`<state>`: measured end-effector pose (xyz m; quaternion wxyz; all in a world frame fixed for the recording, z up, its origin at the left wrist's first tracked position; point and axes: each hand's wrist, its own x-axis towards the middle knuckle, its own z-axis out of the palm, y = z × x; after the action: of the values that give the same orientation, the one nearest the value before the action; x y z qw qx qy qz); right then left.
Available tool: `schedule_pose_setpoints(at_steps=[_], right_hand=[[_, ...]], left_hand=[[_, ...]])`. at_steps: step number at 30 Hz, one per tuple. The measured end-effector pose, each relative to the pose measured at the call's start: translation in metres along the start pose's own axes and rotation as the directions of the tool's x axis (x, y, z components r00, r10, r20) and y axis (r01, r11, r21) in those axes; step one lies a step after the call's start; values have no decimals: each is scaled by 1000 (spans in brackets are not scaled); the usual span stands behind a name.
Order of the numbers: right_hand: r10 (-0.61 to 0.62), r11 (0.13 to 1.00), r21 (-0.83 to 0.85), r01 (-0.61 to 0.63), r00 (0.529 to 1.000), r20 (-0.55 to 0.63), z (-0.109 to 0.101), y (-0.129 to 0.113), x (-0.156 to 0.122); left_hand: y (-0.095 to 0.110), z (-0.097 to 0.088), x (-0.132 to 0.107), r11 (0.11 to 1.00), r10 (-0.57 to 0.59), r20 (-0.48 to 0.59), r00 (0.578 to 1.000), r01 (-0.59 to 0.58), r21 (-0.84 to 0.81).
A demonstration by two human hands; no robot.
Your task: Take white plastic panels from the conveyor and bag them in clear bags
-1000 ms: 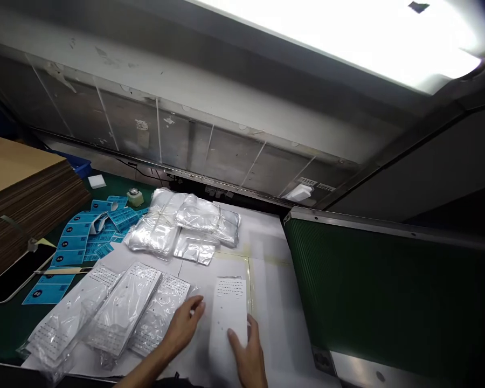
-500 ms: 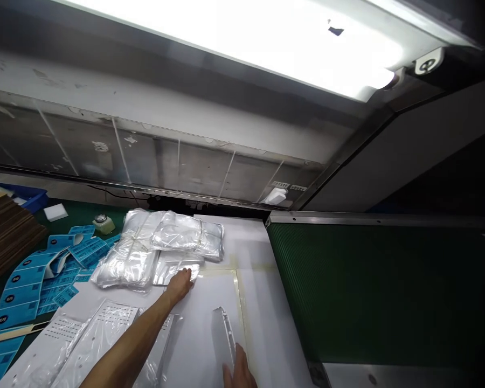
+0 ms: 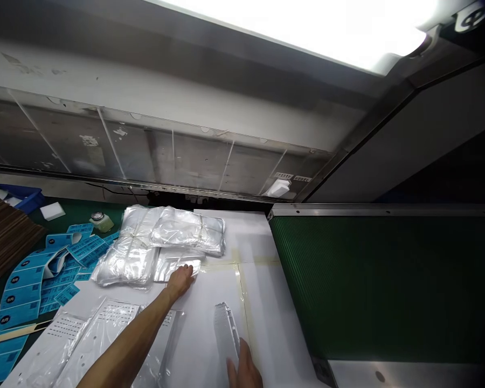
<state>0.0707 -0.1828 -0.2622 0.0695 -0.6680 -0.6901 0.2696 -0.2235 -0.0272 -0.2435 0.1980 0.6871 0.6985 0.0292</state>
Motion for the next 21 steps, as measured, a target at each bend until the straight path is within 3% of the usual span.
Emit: schedule_pose_setpoints(at_steps=[12,21], right_hand=[[-21,999,-28,20,999,-37,4,2,-1],[-48,998,-39,49,998,39,-19,-12,-5]], left_hand=[[-3,-9,0,999,-6,25,1000,7,-44],[-5,-8,0,989,-48,-11,999,46,-141]])
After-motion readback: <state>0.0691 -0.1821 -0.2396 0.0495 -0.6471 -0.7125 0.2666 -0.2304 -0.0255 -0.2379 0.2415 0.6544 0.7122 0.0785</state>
